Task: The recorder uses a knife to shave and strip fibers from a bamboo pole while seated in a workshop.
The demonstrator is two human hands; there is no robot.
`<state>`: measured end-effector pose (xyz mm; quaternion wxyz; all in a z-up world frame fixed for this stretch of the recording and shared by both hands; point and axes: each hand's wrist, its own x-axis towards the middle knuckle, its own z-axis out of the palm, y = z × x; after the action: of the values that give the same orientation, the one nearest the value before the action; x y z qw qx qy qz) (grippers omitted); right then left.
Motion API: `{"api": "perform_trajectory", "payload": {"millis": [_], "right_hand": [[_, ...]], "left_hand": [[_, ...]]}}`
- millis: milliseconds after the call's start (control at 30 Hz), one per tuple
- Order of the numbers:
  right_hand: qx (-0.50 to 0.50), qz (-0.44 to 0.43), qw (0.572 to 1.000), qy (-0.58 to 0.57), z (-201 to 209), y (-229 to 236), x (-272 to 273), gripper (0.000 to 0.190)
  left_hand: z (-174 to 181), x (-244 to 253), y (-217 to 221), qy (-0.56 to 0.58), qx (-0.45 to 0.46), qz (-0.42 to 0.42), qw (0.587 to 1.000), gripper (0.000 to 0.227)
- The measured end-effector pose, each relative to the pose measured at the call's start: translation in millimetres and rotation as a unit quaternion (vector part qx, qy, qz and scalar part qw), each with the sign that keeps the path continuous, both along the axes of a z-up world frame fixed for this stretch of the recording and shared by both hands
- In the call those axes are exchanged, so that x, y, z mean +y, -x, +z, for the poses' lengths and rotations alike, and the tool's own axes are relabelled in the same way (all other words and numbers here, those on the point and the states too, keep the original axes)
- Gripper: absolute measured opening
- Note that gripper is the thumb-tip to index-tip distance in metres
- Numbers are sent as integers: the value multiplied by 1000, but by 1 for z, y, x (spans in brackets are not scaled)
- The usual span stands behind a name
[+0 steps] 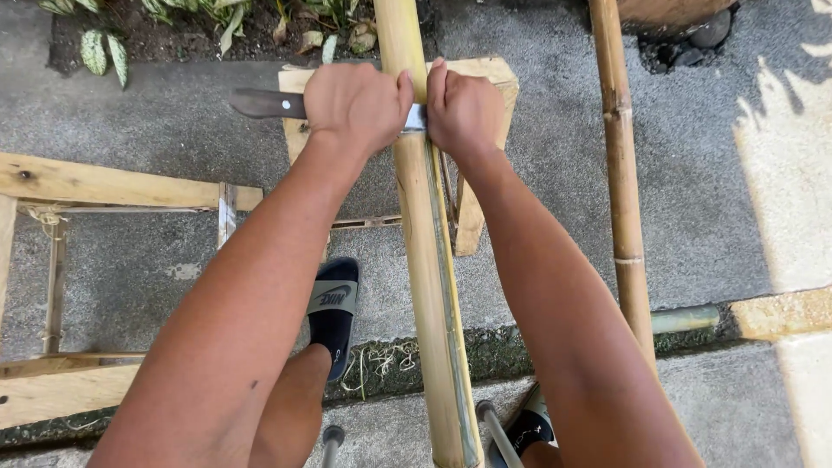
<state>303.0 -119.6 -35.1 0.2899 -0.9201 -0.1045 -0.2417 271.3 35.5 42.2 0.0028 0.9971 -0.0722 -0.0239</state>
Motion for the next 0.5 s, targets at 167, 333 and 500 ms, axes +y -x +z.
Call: {"api": "perform_trajectory", "payload": {"millis": [167, 333, 500], "right_hand": [[-47, 1, 999, -10, -12, -5, -3, 52], [-78, 6, 997, -13, -11, -6, -2, 53], [-107, 26, 994, -6, -19, -7, -5, 51]], "left_hand": [[-18, -1, -7, -29, -133, -51, 989, 65], [-14, -2, -2, -42, -159, -53, 985, 67], [-29, 1, 0, -40, -219, -62, 973, 63]]}}
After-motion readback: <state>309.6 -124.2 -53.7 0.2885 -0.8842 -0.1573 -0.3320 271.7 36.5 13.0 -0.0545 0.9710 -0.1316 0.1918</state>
